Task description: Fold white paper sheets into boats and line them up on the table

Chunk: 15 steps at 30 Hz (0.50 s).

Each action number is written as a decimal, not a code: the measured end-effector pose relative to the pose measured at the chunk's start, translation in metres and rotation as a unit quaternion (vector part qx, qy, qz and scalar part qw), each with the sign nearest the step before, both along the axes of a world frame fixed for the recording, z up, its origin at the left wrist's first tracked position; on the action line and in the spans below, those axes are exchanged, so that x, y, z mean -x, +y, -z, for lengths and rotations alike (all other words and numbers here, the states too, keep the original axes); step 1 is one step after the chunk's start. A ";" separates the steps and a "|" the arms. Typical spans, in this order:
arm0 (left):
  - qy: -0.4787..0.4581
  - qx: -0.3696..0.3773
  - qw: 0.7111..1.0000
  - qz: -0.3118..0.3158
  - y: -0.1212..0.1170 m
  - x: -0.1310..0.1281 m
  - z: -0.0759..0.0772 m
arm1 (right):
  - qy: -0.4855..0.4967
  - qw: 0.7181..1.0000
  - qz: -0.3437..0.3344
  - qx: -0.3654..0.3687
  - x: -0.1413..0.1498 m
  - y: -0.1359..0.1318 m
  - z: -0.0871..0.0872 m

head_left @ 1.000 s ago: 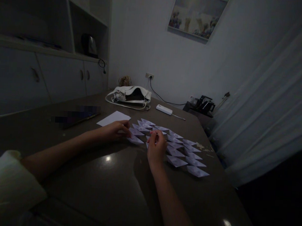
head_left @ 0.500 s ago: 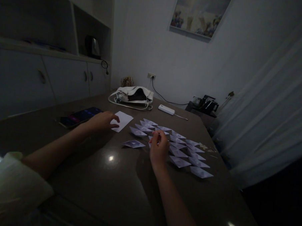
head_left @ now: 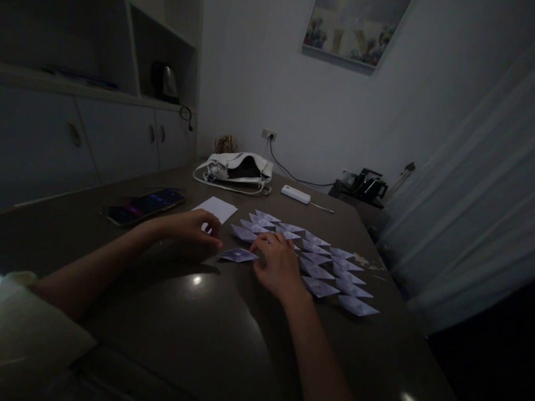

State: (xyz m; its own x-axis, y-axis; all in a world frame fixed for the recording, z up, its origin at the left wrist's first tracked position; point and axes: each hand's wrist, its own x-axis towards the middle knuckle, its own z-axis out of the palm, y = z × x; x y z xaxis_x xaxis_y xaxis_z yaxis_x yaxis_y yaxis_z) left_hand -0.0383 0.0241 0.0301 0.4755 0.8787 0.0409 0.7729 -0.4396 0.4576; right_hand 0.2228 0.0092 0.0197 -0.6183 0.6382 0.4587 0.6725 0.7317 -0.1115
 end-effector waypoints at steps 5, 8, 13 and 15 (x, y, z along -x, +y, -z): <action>-0.010 0.039 0.997 0.069 -0.002 -0.010 0.009 | -0.033 0.999 0.029 -0.009 0.000 0.002 0.003; -0.020 0.030 0.995 0.088 -0.001 -0.013 0.010 | -0.039 0.998 0.039 -0.007 0.001 0.002 0.004; -0.037 -0.006 0.996 0.079 0.002 -0.012 0.008 | -0.028 0.998 0.054 -0.010 0.002 0.003 0.004; -0.033 -0.019 0.997 0.066 0.003 -0.010 0.009 | -0.027 0.998 0.056 -0.016 0.002 0.003 0.004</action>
